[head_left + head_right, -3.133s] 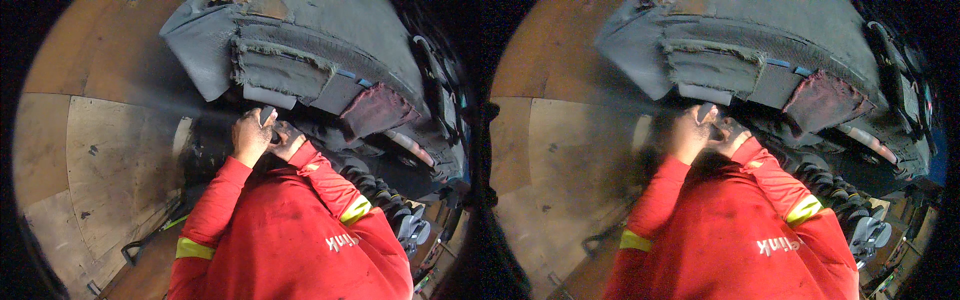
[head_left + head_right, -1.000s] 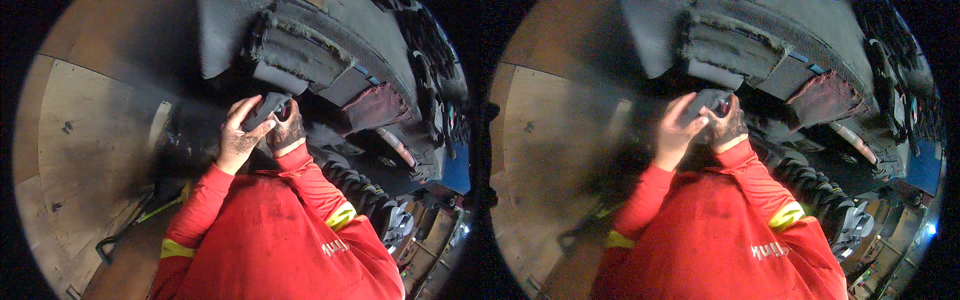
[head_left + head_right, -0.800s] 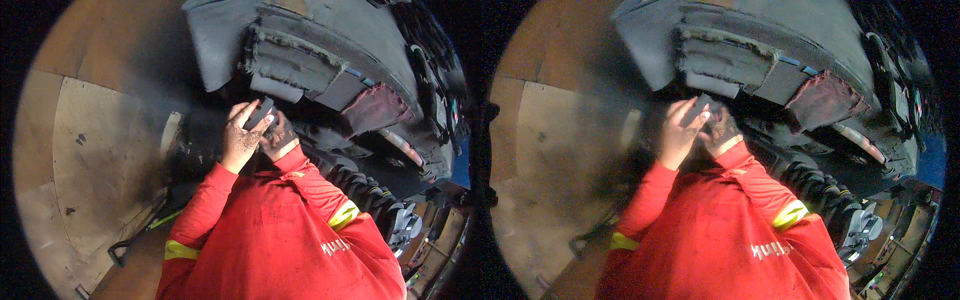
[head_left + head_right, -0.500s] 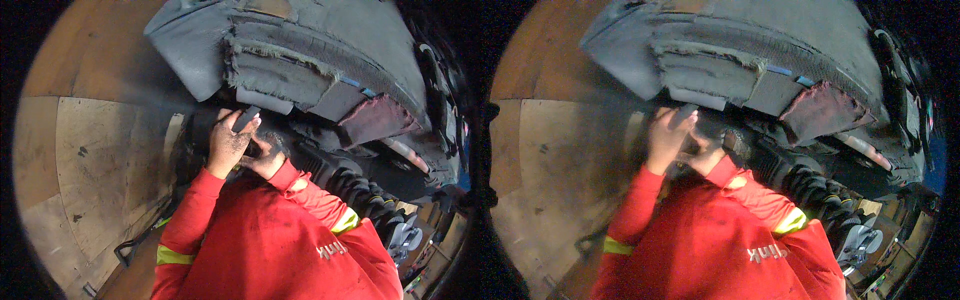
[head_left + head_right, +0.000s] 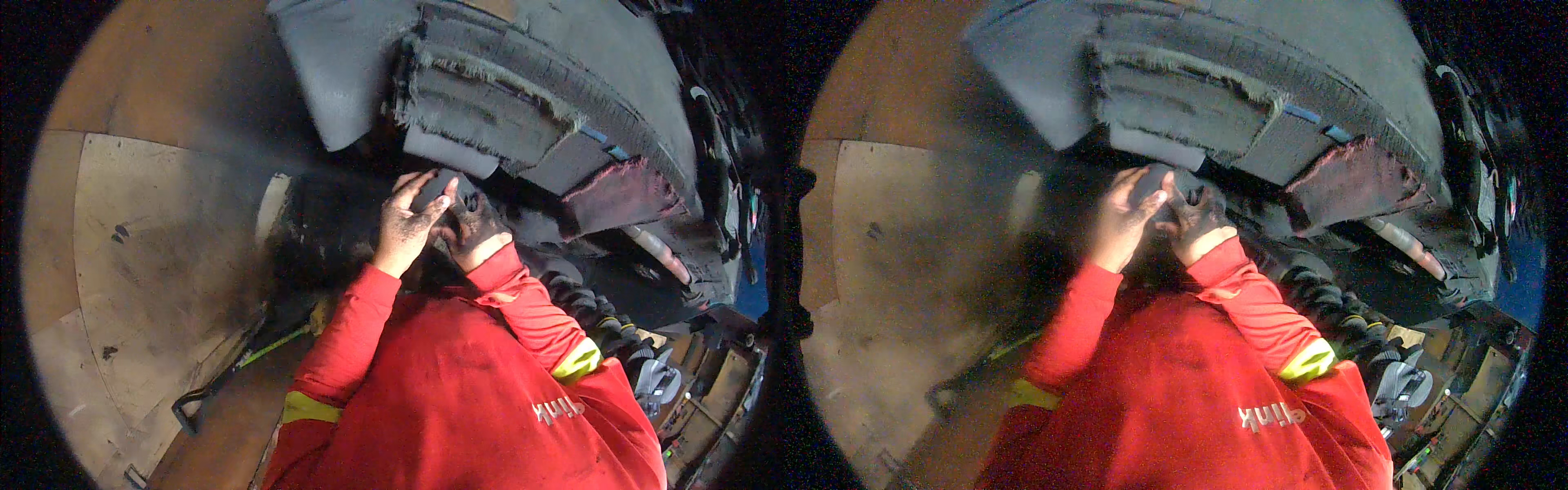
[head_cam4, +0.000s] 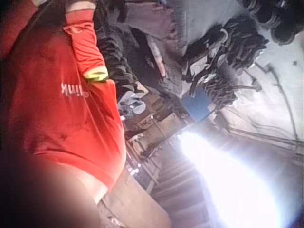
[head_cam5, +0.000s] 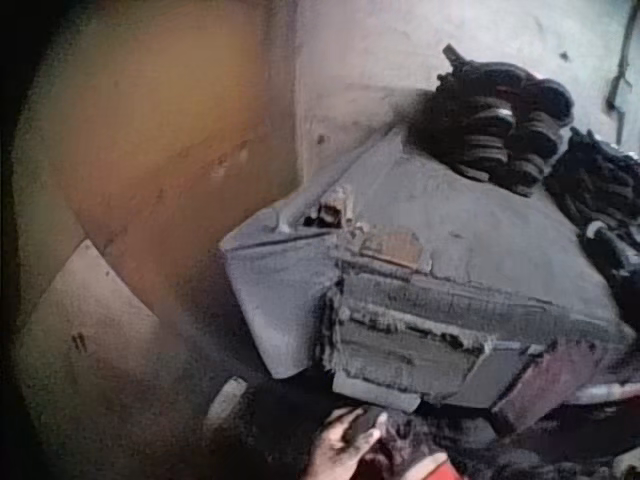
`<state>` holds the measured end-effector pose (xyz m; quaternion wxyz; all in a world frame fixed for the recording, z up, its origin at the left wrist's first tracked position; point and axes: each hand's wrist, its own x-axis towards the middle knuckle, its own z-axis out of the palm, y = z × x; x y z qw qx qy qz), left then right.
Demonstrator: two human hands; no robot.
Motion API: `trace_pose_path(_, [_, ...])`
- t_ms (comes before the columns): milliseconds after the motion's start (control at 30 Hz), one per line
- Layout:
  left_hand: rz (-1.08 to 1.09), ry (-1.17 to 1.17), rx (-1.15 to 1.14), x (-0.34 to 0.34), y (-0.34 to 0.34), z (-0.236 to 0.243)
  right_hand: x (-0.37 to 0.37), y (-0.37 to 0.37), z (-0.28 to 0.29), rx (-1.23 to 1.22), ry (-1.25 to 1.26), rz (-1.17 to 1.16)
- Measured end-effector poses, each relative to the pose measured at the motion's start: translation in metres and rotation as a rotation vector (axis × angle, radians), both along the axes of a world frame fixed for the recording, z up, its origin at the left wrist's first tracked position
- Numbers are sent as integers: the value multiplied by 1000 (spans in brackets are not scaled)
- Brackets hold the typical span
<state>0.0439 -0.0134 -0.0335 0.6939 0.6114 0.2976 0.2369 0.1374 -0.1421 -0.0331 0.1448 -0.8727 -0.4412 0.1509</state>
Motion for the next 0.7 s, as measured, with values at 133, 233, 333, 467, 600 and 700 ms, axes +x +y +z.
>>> trace_pose_path(133, [12,-120,228,-25,0,19,-9,1,-12,329,-336,81])
trace_pose_path(233, [16,72,466,-26,6,33,-10,12,-21,422,-314,52])
trace_pose_path(333, [39,132,502,-18,7,40,-16,15,-25,394,-210,4])
trace_pose_path(467, [-29,315,705,-6,14,42,-25,19,-27,505,27,54])
trace_pose_path(600, [-32,407,851,-5,22,42,-35,21,-22,445,273,53])
trace_pose_path(700, [-11,429,848,0,23,40,-39,17,-16,260,335,37])
